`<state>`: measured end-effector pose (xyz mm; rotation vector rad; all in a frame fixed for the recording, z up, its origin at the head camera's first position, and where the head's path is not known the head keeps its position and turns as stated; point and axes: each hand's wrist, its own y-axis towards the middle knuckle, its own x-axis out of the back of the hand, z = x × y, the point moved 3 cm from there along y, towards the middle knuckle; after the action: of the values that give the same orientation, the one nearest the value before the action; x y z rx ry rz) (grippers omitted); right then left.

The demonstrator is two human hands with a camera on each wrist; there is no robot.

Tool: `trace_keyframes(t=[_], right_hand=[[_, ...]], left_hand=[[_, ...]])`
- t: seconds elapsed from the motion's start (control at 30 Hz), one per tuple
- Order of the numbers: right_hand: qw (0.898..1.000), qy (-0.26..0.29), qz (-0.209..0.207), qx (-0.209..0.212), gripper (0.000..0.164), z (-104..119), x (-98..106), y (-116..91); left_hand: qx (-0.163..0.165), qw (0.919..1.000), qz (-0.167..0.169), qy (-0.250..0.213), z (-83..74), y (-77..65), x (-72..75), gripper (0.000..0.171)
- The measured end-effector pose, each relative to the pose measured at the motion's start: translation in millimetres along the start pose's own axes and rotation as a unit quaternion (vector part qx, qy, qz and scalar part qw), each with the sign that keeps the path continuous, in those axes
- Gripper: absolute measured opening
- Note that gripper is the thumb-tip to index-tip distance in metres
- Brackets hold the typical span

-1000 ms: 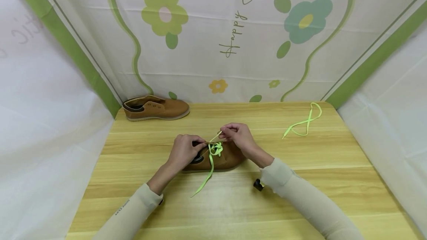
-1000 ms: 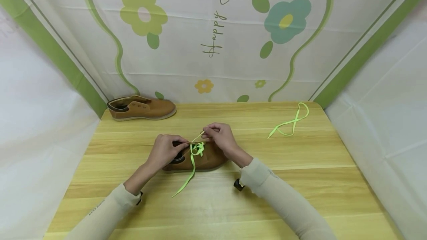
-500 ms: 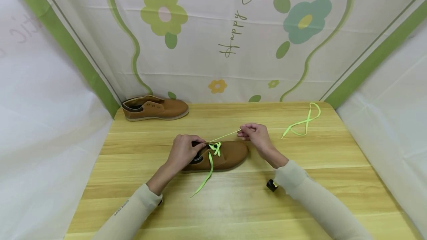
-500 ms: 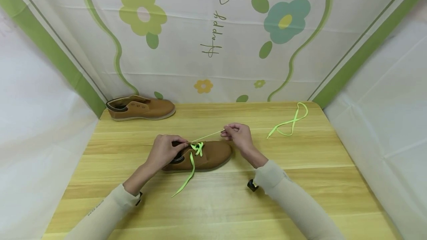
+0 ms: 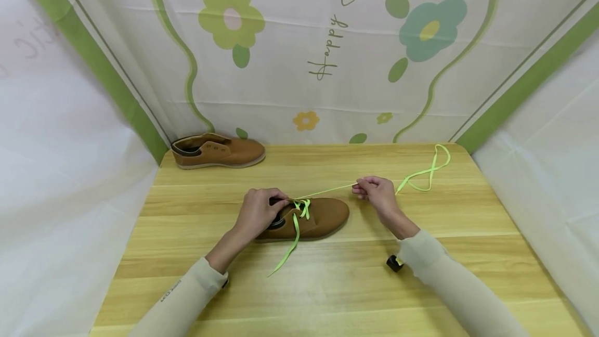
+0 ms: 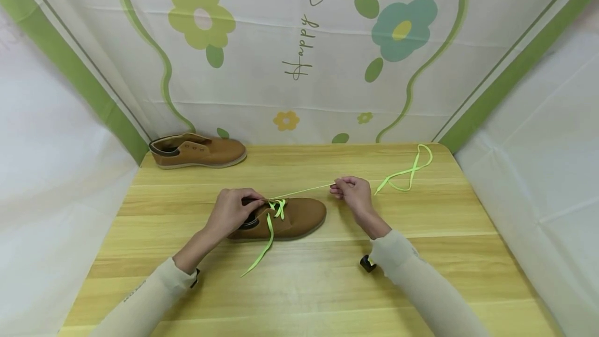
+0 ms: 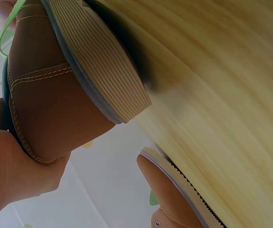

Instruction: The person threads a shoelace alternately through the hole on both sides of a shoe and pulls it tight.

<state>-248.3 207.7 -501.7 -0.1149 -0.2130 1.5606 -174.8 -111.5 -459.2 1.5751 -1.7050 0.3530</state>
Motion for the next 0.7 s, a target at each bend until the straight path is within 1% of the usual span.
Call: trace_keyframes(t=[0.1, 0.2, 0.27, 0.4, 0.53, 0.63, 0.7], right_hand=[[1.000, -0.018, 0.007, -0.010, 0.033, -3.2, 6.1, -1.9], [0.999, -0.034, 0.026, -0.017, 0.033, -7.3, 10.7, -5.5], [0.998, -0.043, 0.045, -0.016, 0.033, -9.8, 12.9, -8.0], [0.994, -0.059, 0.096, -0.003, 0.032, -12.2, 15.0, -13.2], [0.984, -0.097, 0.146, 0.026, 0.028, -10.3, 14.2, -19.5], [0.974, -0.141, 0.169, 0.048, 0.025, -9.0, 12.4, -23.6], [0.969, -0.163, 0.178, 0.052, 0.022, -9.4, 11.2, -25.2]], left_hand=[[-0.003, 1.0000, -0.003, -0.001, -0.6, 0.5, 0.2, 0.003], [-0.005, 1.0000, -0.002, 0.000, -1.6, 0.6, -0.1, 0.003], [-0.005, 1.0000, 0.002, 0.000, -2.2, 0.5, -0.6, 0.003], [-0.002, 1.0000, 0.008, 0.000, -2.4, 0.0, -1.4, 0.004], [0.003, 0.9999, 0.014, -0.004, -1.5, -0.6, -0.5, 0.005], [0.004, 0.9998, 0.019, -0.003, -0.8, -1.4, 0.8, 0.006], [0.004, 0.9997, 0.024, 0.001, -0.8, -2.4, 1.8, 0.006]])
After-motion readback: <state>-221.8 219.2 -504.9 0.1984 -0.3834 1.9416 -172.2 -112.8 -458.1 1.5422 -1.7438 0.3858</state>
